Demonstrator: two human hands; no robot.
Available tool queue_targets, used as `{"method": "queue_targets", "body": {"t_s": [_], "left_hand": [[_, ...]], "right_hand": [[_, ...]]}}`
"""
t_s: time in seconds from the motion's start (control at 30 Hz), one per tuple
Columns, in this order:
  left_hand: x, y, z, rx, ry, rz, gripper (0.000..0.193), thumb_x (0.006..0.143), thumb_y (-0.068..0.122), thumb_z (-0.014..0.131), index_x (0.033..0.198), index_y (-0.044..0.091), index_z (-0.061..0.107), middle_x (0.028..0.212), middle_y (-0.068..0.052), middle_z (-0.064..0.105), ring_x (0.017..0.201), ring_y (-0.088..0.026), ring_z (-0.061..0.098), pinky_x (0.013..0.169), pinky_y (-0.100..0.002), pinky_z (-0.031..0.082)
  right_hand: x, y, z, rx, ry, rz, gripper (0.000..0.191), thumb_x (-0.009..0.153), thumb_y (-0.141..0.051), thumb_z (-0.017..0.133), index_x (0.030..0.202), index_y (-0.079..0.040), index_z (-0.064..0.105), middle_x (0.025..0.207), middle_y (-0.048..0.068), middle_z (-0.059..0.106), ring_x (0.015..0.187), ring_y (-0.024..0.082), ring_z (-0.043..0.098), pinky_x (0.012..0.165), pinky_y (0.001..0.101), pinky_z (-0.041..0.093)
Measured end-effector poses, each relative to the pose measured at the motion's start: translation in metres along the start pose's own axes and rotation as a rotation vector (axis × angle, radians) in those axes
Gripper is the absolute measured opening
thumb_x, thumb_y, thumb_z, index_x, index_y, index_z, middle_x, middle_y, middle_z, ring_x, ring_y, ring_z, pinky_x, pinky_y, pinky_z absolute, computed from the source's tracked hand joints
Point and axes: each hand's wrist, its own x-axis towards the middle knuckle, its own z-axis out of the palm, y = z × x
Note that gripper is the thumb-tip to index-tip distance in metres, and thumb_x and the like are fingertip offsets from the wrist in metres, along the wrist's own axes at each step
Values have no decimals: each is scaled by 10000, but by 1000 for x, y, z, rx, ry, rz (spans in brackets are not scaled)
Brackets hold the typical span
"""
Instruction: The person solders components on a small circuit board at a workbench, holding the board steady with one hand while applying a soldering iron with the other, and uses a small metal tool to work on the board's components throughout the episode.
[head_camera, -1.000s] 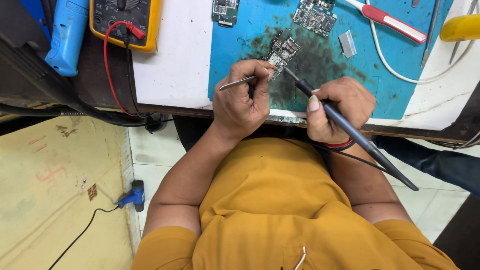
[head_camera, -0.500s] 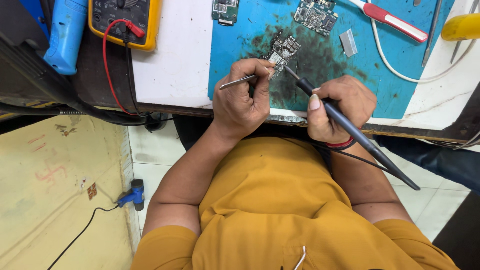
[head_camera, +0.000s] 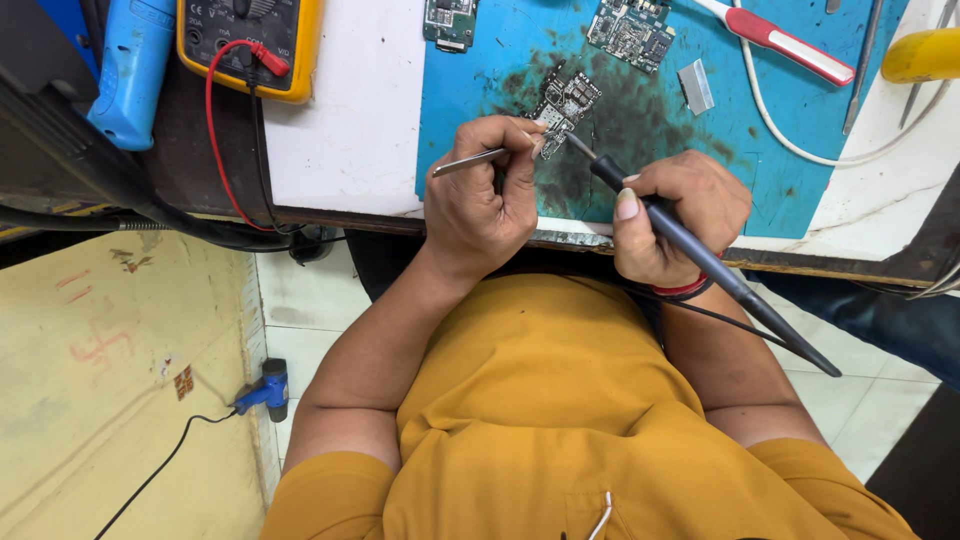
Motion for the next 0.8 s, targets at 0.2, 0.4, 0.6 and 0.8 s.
{"method": "queue_targets", "body": {"t_s": [0.2, 0.4, 0.6, 0.8], "left_hand": [[1, 0, 0, 4, -3, -7, 178, 1065, -8, 655, 1127, 60, 502, 1092, -83, 738, 691, -67, 645, 584, -199, 530], [0, 1, -1, 16, 4, 3, 166, 1072, 0, 648, 1130, 56, 502, 1100, -83, 732, 724, -83, 680, 611, -210, 552], [1, 2, -2, 27, 2, 16, 163, 1068, 0, 652, 1122, 58, 510, 1097, -83, 733, 722, -86, 676, 617, -212, 553], [1, 1, -2, 22, -3, 0, 166, 1059, -3, 658, 1109, 57, 511, 1079, -74, 738, 689, -80, 655, 593, -211, 537]], "right_hand": [[0, 0, 0, -1, 0, -8, 125, 972, -101, 686, 955, -5, 608, 810, 134, 654, 631, 249, 621, 600, 329, 480], [-1, 0, -1, -5, -5, -3, 124, 976, -100, 688, 953, -8, 608, 808, 131, 648, 639, 253, 626, 607, 332, 484], [0, -1, 0, -12, -2, -9, 123, 971, -98, 689, 950, -9, 607, 806, 131, 651, 635, 253, 626, 605, 332, 482], [0, -1, 0, -3, -13, 4, 119, 981, -97, 683, 962, -12, 602, 825, 132, 655, 644, 246, 626, 613, 328, 486]]}}
